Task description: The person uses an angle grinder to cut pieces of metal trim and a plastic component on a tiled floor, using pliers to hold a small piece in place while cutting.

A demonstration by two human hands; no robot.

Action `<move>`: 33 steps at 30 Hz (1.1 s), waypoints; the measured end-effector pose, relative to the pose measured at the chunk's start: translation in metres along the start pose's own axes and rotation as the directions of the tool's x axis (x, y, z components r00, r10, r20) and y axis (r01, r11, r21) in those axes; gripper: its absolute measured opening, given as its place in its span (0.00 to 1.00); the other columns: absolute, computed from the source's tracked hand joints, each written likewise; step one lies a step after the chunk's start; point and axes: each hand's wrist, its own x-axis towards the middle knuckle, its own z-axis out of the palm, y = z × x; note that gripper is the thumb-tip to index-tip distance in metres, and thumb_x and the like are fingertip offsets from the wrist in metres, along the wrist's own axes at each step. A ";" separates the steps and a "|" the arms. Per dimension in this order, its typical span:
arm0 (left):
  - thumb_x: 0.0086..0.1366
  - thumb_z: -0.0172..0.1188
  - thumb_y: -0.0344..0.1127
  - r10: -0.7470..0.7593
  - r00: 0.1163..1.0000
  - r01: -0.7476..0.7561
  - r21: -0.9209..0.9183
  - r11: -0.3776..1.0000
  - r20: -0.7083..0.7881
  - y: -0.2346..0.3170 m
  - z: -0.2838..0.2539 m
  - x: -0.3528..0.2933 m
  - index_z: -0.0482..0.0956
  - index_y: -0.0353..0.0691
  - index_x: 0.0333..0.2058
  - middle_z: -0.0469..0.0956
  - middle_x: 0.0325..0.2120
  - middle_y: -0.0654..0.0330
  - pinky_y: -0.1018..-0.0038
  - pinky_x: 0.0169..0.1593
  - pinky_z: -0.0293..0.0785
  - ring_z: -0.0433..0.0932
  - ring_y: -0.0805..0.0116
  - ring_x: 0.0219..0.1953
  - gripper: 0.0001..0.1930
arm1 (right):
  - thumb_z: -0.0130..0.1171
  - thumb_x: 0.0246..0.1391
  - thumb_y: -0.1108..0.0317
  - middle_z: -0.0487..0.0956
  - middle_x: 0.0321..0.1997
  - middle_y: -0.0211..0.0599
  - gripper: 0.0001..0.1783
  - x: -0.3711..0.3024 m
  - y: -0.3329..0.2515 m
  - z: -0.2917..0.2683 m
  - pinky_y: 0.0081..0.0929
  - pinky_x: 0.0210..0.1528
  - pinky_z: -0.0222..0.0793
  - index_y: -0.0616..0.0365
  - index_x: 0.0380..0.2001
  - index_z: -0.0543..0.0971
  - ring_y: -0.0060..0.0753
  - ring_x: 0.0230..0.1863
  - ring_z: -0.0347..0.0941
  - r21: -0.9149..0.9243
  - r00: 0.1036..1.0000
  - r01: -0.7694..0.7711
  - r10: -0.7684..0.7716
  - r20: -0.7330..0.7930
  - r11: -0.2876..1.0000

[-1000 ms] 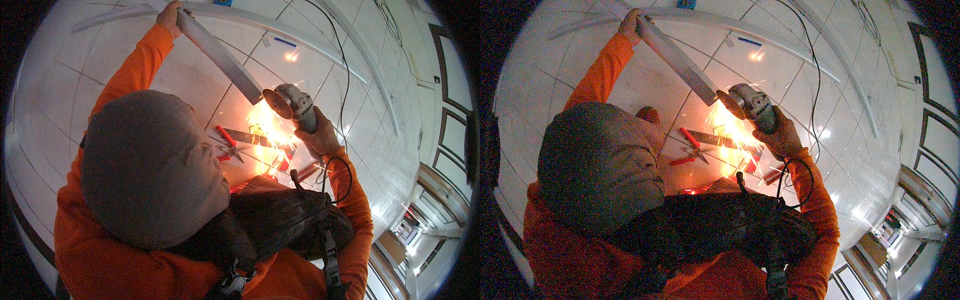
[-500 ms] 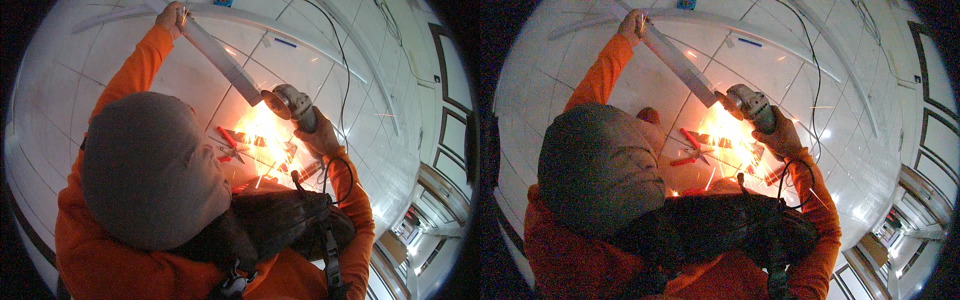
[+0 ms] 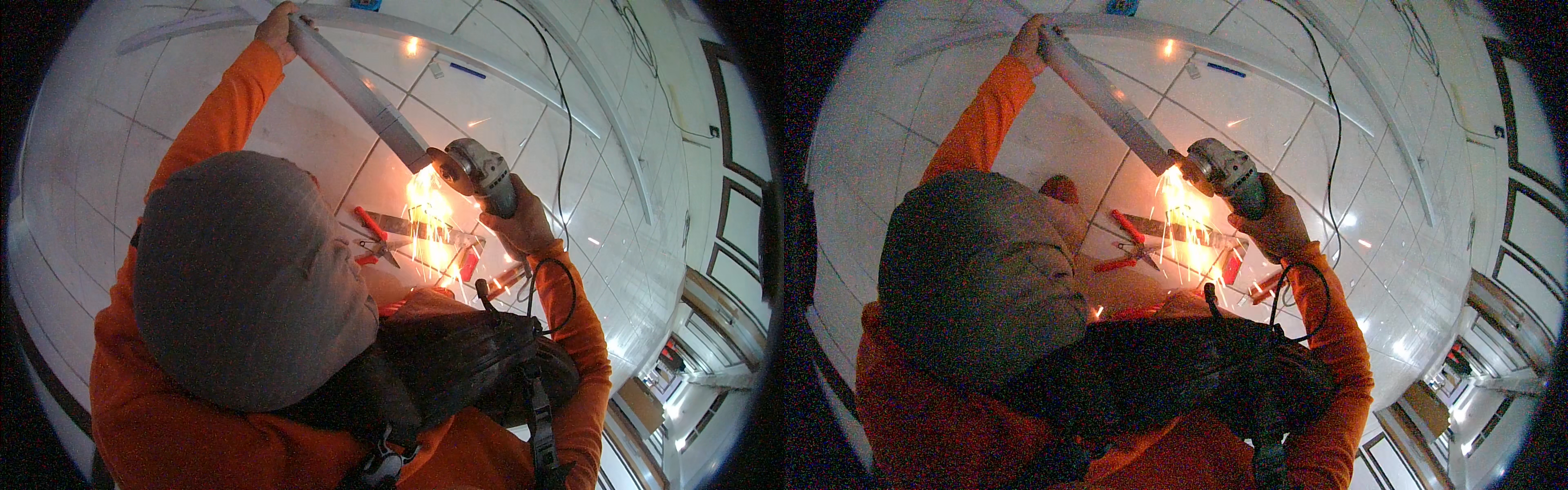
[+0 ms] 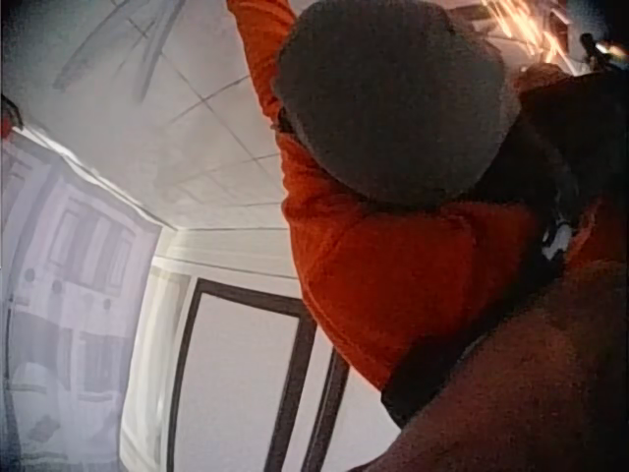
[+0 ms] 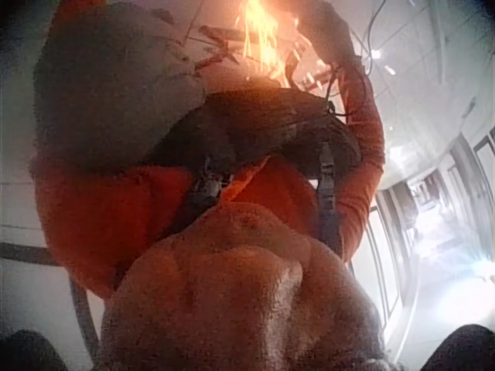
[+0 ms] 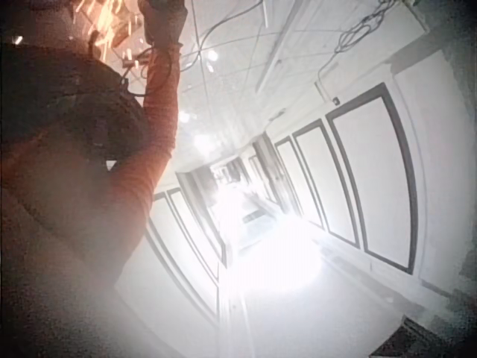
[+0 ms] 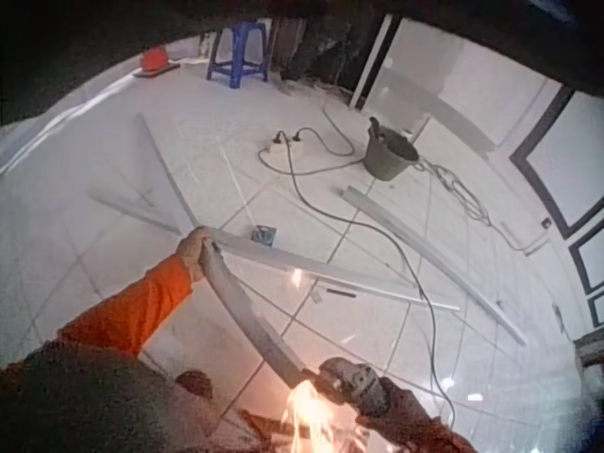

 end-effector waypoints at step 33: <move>0.73 0.30 0.59 0.162 0.987 -0.159 -0.215 0.963 -0.006 0.005 0.005 -0.027 0.67 0.37 0.43 0.72 0.29 0.52 0.49 0.40 0.74 0.73 0.52 0.30 0.29 | 0.73 0.36 0.63 0.81 0.46 0.46 0.39 -0.013 0.013 0.002 0.34 0.52 0.73 0.62 0.54 0.70 0.41 0.46 0.79 0.213 1.000 0.002 -0.005 0.014 0.977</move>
